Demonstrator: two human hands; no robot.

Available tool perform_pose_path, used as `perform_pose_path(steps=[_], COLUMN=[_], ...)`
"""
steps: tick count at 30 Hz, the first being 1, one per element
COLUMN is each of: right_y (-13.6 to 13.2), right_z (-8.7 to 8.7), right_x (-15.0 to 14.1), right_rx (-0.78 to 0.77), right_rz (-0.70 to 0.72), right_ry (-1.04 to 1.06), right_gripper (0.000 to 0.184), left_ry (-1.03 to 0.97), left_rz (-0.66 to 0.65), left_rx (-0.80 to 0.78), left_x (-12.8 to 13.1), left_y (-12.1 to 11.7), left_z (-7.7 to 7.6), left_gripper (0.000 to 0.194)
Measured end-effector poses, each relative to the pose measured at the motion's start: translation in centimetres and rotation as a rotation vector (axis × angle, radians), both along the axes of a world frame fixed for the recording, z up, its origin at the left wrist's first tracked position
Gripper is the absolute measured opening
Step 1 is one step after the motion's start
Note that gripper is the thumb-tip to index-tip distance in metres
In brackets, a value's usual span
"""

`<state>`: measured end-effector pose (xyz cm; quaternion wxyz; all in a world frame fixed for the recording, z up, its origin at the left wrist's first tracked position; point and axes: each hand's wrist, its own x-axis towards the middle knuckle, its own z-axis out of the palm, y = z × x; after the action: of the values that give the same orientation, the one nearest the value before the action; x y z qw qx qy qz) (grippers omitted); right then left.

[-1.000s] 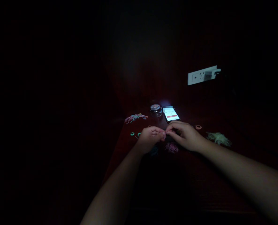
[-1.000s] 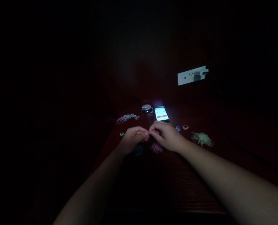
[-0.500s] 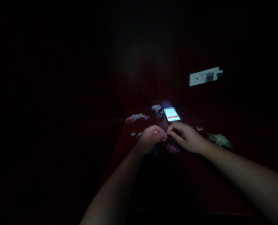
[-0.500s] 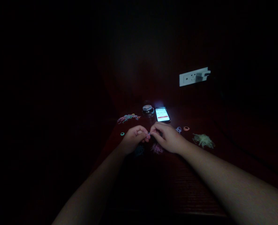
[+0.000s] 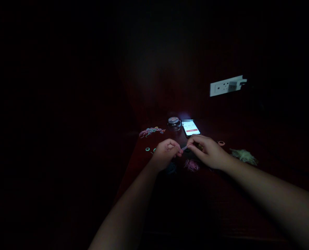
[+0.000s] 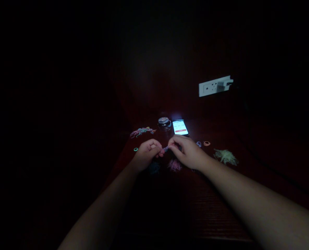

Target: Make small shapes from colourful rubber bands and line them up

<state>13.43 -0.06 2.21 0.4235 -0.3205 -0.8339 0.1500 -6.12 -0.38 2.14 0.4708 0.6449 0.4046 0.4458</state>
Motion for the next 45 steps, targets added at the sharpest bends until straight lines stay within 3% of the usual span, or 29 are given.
perform_pose_path(steps=[13, 23, 40, 45], right_y=[0.20, -0.22, -0.37, -0.40], right_z=[-0.16, -0.03, 0.15, 0.18], right_x=[0.02, -0.11, -0.35, -0.40], right_rx=[0.013, -0.027, 0.005, 0.004], right_rz=[0.006, 0.081, -0.006, -0.009], right_ry=[-0.008, -0.078, -0.001, 0.003], right_gripper=[0.014, 0.015, 0.013, 0.013], left_ry=[-0.062, -0.102, -0.116, -0.091], left_rz=[0.080, 0.025, -0.098, -0.073], left_rx=[0.026, -0.023, -0.007, -0.006], left_x=[-0.06, 0.41, 0.20, 0.22], left_y=[0.28, 0.03, -0.17, -0.23], left_z=[-0.12, -0.16, -0.27, -0.15], left_gripper=[0.009, 0.021, 0.026, 0.027])
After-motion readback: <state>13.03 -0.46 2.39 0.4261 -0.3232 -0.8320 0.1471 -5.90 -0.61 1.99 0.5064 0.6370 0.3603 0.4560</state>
